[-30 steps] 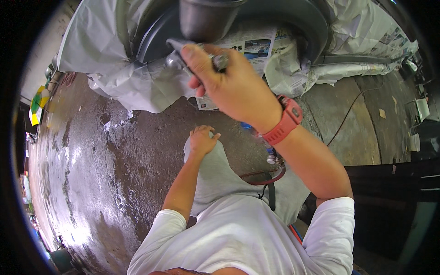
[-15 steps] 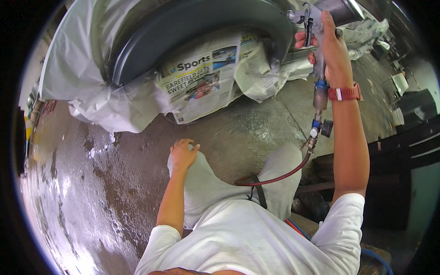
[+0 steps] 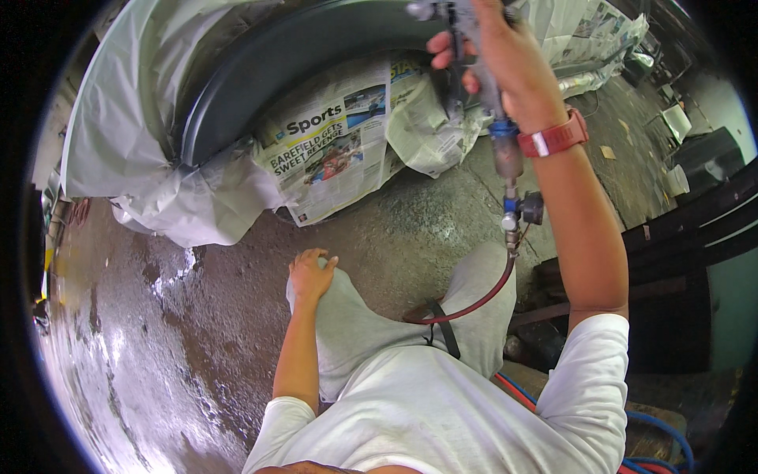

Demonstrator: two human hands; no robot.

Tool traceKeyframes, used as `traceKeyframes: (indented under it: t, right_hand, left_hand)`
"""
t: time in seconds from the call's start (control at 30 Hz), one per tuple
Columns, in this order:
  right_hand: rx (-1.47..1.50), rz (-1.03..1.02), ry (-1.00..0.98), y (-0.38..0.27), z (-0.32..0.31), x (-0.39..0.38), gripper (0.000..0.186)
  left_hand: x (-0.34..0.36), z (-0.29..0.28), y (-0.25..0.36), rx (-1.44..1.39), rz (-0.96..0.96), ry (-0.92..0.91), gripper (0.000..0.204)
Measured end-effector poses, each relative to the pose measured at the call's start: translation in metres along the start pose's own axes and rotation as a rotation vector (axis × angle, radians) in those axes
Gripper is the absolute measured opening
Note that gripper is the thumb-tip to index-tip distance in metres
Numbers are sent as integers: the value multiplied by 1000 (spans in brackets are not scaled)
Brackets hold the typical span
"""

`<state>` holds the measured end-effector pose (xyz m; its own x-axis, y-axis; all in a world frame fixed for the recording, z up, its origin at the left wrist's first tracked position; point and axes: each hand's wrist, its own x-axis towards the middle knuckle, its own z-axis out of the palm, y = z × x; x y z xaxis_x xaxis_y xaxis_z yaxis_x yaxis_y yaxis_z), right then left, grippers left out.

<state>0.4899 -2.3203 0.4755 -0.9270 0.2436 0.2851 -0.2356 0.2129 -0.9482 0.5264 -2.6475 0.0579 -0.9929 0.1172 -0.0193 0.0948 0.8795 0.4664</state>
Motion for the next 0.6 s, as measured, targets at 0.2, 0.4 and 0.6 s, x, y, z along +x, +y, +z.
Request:
traceKeyframes:
  t: [0.2, 0.4, 0.6]
  right_hand:
    - [-26, -69, -297, -22, 63, -30, 64]
    - [45, 72, -335, -43, 70, -23, 63]
    - [-108, 64, -85, -20, -2, 14, 63]
  left_hand:
    - [2, 2, 1, -12, 0, -18, 37]
    - [1, 3, 1, -6, -7, -12, 37]
    - [-3, -2, -3, -21, -17, 14, 37]
